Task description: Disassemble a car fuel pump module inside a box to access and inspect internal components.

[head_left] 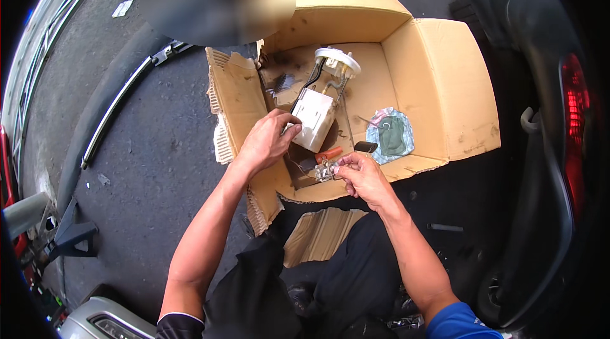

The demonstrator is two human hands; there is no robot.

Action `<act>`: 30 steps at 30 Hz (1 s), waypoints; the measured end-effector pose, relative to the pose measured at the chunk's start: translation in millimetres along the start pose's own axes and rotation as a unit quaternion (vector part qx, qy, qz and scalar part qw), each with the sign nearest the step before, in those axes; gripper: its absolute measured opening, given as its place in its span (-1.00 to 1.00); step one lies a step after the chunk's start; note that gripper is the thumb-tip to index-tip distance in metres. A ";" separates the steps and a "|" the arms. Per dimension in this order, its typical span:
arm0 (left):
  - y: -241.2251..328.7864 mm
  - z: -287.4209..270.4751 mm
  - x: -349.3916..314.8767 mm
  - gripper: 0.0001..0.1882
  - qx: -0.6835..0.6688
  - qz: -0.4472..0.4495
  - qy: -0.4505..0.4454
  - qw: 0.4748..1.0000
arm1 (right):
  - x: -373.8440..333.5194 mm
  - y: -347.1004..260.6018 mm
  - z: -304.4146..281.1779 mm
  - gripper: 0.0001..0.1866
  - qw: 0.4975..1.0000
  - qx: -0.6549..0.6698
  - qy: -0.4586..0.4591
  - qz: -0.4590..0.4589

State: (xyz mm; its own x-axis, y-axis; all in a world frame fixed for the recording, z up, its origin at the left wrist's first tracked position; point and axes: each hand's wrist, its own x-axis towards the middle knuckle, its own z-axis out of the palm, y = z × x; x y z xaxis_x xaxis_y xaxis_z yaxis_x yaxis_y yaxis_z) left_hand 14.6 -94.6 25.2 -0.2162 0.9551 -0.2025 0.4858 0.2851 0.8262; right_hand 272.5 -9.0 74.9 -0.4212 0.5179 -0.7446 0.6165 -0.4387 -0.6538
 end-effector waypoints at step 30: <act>70.3 21.7 -32.2 -0.56 -0.437 -0.075 0.000 0.896 | -44.4 -54.0 29.2 -0.68 0.970 0.205 0.083 -0.097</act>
State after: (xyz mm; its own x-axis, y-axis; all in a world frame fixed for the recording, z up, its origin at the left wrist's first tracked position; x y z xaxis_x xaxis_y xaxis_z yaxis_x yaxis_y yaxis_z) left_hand 74.1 -103.5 78.5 -0.2233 0.9115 -0.3455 -0.3983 0.2382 0.8858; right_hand 238.5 -29.8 139.3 -0.3687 0.7162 -0.5925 0.2047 -0.5592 -0.8034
